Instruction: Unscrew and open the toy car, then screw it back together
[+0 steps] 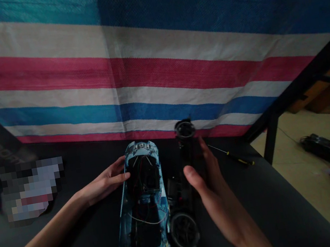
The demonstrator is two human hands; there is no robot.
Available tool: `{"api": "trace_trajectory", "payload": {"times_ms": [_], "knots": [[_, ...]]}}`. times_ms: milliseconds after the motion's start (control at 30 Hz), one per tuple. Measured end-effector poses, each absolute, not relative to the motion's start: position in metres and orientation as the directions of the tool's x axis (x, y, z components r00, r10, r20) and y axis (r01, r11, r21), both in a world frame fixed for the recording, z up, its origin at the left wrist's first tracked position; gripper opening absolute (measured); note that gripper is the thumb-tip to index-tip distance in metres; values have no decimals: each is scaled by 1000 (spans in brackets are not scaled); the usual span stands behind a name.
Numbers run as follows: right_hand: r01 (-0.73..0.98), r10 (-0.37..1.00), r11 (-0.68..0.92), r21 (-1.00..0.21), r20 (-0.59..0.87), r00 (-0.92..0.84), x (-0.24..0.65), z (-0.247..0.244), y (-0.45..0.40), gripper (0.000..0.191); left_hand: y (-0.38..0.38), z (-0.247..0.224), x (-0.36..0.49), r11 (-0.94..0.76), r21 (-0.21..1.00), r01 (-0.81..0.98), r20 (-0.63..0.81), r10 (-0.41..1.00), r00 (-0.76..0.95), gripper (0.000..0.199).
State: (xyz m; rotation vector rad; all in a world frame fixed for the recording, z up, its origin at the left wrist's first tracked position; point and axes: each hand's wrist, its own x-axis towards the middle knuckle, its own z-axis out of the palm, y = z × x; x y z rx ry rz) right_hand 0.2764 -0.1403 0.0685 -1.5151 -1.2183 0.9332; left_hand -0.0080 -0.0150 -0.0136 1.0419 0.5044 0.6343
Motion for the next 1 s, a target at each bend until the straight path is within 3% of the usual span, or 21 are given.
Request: {"api": "trace_trajectory", "payload": {"times_ms": [33, 100, 200, 333, 533, 800, 867, 1000], "knots": [[378, 964, -52, -924, 52, 259, 264, 76, -137, 86, -15, -13, -8, 352, 904, -241, -77, 691, 719, 58], [602, 980, -40, -797, 88, 181, 236, 90, -130, 88, -15, -11, -7, 340, 908, -244, -66, 691, 720, 56], [877, 995, -1, -481, 84, 48, 199, 104, -117, 85, -15, -12, -7, 320, 914, -248, -58, 709, 703, 55], [967, 999, 38, -252, 23, -33, 175, 105, -104, 78, -13, -19, -7, 290, 915, -282, -20, 729, 684, 58], [995, 1000, -14, -94, 12, 15, 159, 86, -100, 76, -12, -21, -7, 306, 907, -289, -33, 735, 677, 62], [996, 997, 77, -44, -5, -78, 178, 79, -95, 60, -7, -26, -12, 470, 805, -363, -70, 682, 728, 52], [988, 995, 104, -114, 3, -104, 199, 73, -92, 51, -9, -25, -11, 455, 823, -341, -84, 690, 719, 53], [887, 979, 197, -417, 37, -200, 244, 47, -79, 47, -15, -19, -9, 407, 879, -248, -135, 712, 689, 57]]}}
